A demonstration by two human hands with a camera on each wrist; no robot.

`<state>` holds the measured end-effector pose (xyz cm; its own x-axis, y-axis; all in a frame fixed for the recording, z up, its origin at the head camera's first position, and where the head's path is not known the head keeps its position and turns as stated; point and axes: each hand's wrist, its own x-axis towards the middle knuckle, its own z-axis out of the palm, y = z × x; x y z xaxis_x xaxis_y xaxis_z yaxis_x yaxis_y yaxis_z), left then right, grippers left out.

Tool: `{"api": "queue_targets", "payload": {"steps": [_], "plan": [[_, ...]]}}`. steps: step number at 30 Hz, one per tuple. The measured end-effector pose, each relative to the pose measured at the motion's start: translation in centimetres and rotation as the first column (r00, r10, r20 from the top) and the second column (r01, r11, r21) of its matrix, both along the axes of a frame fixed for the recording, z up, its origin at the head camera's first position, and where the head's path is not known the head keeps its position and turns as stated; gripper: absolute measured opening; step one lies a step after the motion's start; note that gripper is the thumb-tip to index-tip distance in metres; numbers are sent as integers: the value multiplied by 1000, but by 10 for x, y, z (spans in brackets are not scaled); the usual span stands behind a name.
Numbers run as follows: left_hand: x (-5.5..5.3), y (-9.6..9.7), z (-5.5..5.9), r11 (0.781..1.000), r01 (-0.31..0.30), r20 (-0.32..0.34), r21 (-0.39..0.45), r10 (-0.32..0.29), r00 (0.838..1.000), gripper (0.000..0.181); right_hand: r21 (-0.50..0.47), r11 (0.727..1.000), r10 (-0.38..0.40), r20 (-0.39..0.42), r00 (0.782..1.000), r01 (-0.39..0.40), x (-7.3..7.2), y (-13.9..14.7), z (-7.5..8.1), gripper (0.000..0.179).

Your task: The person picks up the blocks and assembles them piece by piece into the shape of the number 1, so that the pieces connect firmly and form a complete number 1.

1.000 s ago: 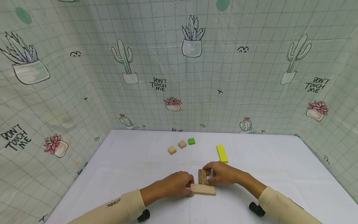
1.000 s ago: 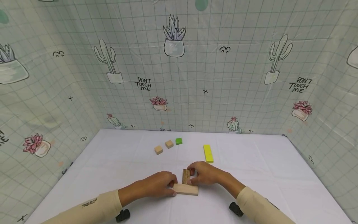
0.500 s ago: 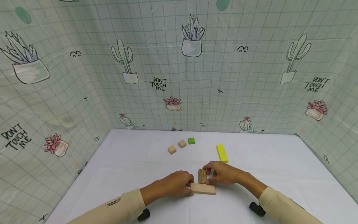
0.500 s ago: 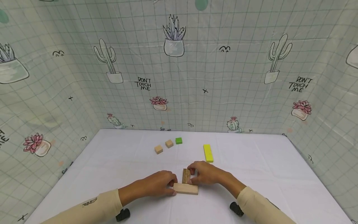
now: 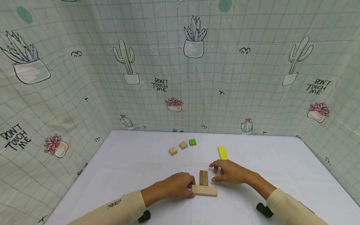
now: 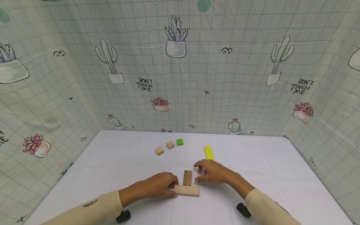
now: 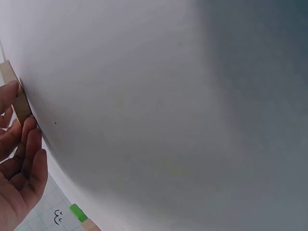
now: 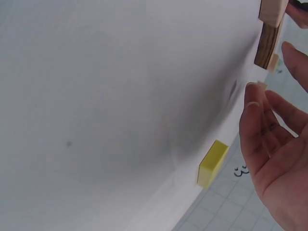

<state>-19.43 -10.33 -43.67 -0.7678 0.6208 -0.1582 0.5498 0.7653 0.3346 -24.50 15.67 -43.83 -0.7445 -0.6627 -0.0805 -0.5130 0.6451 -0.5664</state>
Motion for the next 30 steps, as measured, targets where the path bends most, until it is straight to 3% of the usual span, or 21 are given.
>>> {"api": "queue_targets", "payload": {"steps": [14, 22, 30], "plan": [[1, -2, 1, 1000, 4, 13, 24, -4, 1000, 28, 50, 995, -77, -106, 991, 83, -3, 18, 0, 52], [0, -3, 1, 999, 3, 14, 33, -3, 1000, 29, 67, 988, -128, -177, 976, 142, -10, 29, -1, 50], [0, -2, 1, 999, -4, 24, 34, 3, 1000, 28, 90, 976, -179, -197, 964, 200, -18, 39, -4, 53]]}}
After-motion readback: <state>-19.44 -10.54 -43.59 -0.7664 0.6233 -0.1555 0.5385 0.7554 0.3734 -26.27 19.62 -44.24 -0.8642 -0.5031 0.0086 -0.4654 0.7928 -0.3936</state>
